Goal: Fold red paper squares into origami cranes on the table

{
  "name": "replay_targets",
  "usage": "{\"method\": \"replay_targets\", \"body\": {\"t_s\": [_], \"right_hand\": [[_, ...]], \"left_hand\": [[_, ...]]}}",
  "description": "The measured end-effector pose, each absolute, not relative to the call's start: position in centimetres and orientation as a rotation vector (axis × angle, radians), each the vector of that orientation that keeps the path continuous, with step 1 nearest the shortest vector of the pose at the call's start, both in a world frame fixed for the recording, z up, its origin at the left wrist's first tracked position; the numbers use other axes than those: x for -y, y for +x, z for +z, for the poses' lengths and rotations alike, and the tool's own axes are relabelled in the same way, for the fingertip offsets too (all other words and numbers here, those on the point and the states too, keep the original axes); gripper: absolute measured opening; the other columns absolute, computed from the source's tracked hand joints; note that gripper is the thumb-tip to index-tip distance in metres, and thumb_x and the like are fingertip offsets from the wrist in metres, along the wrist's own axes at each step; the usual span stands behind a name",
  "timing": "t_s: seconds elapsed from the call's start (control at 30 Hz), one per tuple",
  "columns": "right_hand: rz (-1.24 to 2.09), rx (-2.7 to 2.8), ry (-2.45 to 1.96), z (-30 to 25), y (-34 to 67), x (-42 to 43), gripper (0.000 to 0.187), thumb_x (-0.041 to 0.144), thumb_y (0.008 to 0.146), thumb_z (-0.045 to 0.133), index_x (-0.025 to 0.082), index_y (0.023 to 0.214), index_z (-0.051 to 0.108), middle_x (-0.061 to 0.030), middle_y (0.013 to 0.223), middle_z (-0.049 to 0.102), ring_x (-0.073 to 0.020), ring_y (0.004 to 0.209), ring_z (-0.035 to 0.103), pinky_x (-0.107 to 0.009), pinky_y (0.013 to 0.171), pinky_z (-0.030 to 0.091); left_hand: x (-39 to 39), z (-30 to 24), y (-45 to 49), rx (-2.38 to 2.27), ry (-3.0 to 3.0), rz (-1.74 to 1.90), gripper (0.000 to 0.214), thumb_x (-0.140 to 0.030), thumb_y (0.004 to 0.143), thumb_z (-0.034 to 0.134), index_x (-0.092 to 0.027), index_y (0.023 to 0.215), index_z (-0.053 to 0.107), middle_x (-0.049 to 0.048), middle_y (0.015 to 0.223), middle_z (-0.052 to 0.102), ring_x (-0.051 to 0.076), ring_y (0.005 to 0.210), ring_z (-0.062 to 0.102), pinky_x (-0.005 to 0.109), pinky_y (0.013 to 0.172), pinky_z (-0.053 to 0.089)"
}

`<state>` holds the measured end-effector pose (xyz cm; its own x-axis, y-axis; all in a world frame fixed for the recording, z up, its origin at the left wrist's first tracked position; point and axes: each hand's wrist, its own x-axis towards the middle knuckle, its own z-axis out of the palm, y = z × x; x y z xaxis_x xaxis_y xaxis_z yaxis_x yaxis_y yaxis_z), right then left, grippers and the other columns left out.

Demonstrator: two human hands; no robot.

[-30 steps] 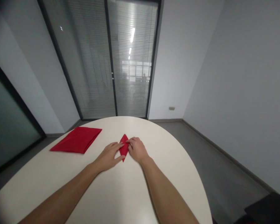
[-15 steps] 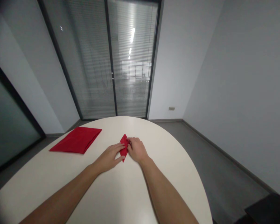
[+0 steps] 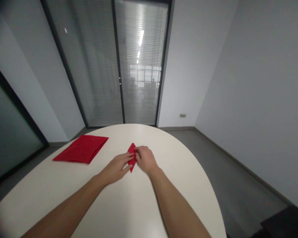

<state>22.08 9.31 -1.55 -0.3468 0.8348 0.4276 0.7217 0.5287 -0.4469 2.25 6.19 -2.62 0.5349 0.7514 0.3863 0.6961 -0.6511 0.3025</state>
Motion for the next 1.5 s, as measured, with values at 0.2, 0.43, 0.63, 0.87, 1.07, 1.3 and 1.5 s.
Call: {"method": "replay_targets", "body": {"t_s": [0.2,0.43,0.63,0.87,1.07,1.3,1.5], "right_hand": [[0.266,2.159,-1.245,-1.6,22.1,-9.4,0.030,0.014,0.091,0.056,0.017,0.120,0.065,-0.0090,0.114,0.070,-0.0224,0.109,0.060,-0.034,0.098,0.043],[0.249,2.192,-1.272,-1.6,21.9,-9.5,0.024,0.014,0.090,0.058,0.019,0.109,0.071,-0.0069,0.107,0.073,-0.0220,0.105,0.061,-0.033,0.096,0.043],[0.239,2.220,-1.248,-1.6,22.0,-9.5,0.022,0.015,0.092,0.056,0.020,0.102,0.075,-0.0063,0.103,0.074,-0.0209,0.102,0.062,-0.032,0.095,0.043],[0.240,2.202,-1.237,-1.9,22.2,-9.8,0.026,0.018,0.092,0.056,0.023,0.106,0.078,-0.0054,0.107,0.075,-0.0213,0.105,0.062,-0.033,0.097,0.044],[0.244,2.202,-1.233,-2.0,22.3,-9.9,0.024,0.020,0.092,0.059,0.022,0.107,0.078,-0.0052,0.109,0.076,-0.0220,0.105,0.063,-0.033,0.099,0.044],[0.228,2.257,-1.272,-1.9,22.3,-9.8,0.032,0.024,0.094,0.055,0.020,0.120,0.073,-0.0065,0.125,0.071,-0.0240,0.119,0.059,-0.036,0.106,0.041],[0.200,2.276,-1.302,-2.0,22.3,-9.9,0.035,0.026,0.096,0.050,0.019,0.124,0.071,-0.0061,0.130,0.069,-0.0241,0.123,0.056,-0.036,0.109,0.039]], "left_hand": [[-5.9,-2.2,2.3,-1.256,2.633,0.746,0.040,-0.028,0.095,0.055,-0.022,0.134,0.057,0.0100,0.143,0.058,0.026,0.131,0.054,0.045,0.111,0.042],[-5.9,-2.0,2.4,-1.240,2.614,0.736,0.044,-0.027,0.093,0.057,-0.023,0.137,0.056,0.0094,0.142,0.059,0.026,0.130,0.056,0.044,0.110,0.043],[-5.7,-1.8,2.3,-1.208,2.679,0.725,0.034,-0.029,0.096,0.053,-0.027,0.127,0.066,0.0061,0.138,0.063,0.024,0.128,0.058,0.043,0.109,0.045],[-5.3,-0.9,2.2,-1.118,2.688,0.656,0.035,-0.023,0.090,0.058,-0.029,0.122,0.069,0.0055,0.139,0.062,0.024,0.134,0.053,0.042,0.111,0.041],[-4.9,-0.4,2.1,-1.121,2.671,0.558,0.037,-0.032,0.089,0.062,-0.030,0.126,0.066,0.0065,0.147,0.055,0.027,0.139,0.047,0.048,0.116,0.034],[-5.1,-0.4,2.5,-1.083,2.780,0.588,0.031,-0.036,0.089,0.063,-0.027,0.118,0.069,0.0070,0.129,0.067,0.026,0.123,0.060,0.042,0.109,0.042],[-4.9,-0.2,2.8,-0.988,2.921,0.577,0.020,-0.029,0.091,0.056,-0.023,0.104,0.071,0.0063,0.111,0.073,0.024,0.106,0.068,0.037,0.096,0.051]]}}
